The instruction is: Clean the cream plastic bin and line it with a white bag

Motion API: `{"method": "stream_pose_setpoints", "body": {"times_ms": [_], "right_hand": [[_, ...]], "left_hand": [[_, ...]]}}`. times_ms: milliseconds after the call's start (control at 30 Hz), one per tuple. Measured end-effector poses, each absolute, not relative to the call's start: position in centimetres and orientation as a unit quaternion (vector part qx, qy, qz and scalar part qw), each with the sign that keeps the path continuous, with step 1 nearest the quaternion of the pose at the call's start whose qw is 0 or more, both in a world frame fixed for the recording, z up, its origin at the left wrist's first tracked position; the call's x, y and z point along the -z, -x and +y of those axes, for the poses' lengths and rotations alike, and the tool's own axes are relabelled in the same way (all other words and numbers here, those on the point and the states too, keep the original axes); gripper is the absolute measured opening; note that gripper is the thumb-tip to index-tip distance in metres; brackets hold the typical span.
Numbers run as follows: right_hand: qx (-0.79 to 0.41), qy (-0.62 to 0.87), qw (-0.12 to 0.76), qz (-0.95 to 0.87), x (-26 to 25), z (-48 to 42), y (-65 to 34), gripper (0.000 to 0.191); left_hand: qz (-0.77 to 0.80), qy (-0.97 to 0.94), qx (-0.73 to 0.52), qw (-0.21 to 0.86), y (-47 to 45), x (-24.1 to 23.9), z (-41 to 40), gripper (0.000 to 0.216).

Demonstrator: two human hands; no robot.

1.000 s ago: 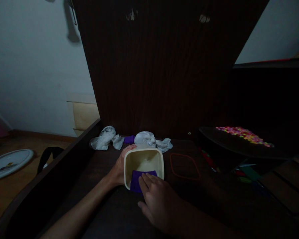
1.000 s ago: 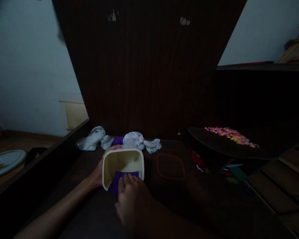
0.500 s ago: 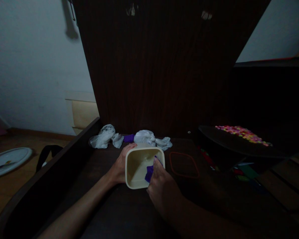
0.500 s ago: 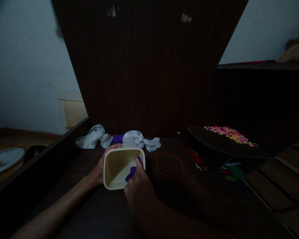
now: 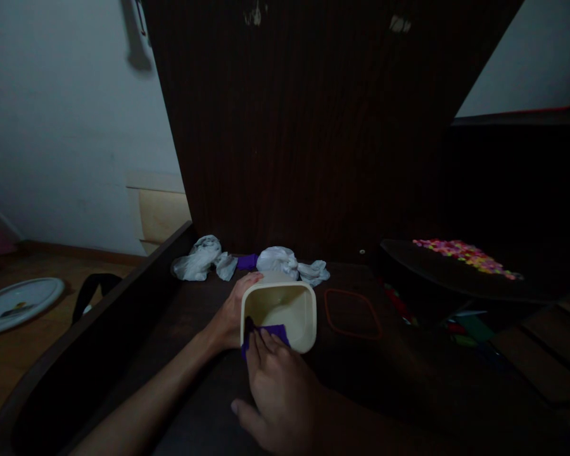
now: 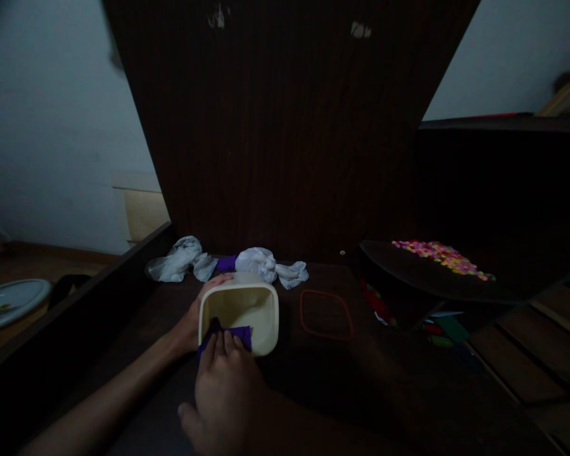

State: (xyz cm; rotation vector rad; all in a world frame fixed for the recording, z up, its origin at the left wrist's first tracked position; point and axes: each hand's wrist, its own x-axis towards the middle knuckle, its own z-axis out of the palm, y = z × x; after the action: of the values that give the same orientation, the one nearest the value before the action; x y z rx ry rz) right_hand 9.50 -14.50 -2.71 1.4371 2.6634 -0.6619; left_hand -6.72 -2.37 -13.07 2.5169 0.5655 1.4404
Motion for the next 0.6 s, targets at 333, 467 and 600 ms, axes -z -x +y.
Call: {"method": "stream_pose_setpoints", "body": {"times_ms": [333,467,600], "right_hand": [[0.270,-0.464,-0.124,0.834,3.7,-14.5,-9.4,0.087],[0.225,-0.434,-0.063,0.870,4.0,-14.7,-9.9,0.084],[0.171,-0.440,-0.023,0.881,3.8,-14.4,-10.9,0.076]], "left_hand": [[0.217,-0.843,-0.480,0.104,6.7,12.9,-2.4,0.104],[0.214,-0.845,-0.477,0.111,6.8,12.8,-2.3,0.103],[0.208,-0.846,-0.478,0.110,6.9,12.8,-2.2,0.100]]}}
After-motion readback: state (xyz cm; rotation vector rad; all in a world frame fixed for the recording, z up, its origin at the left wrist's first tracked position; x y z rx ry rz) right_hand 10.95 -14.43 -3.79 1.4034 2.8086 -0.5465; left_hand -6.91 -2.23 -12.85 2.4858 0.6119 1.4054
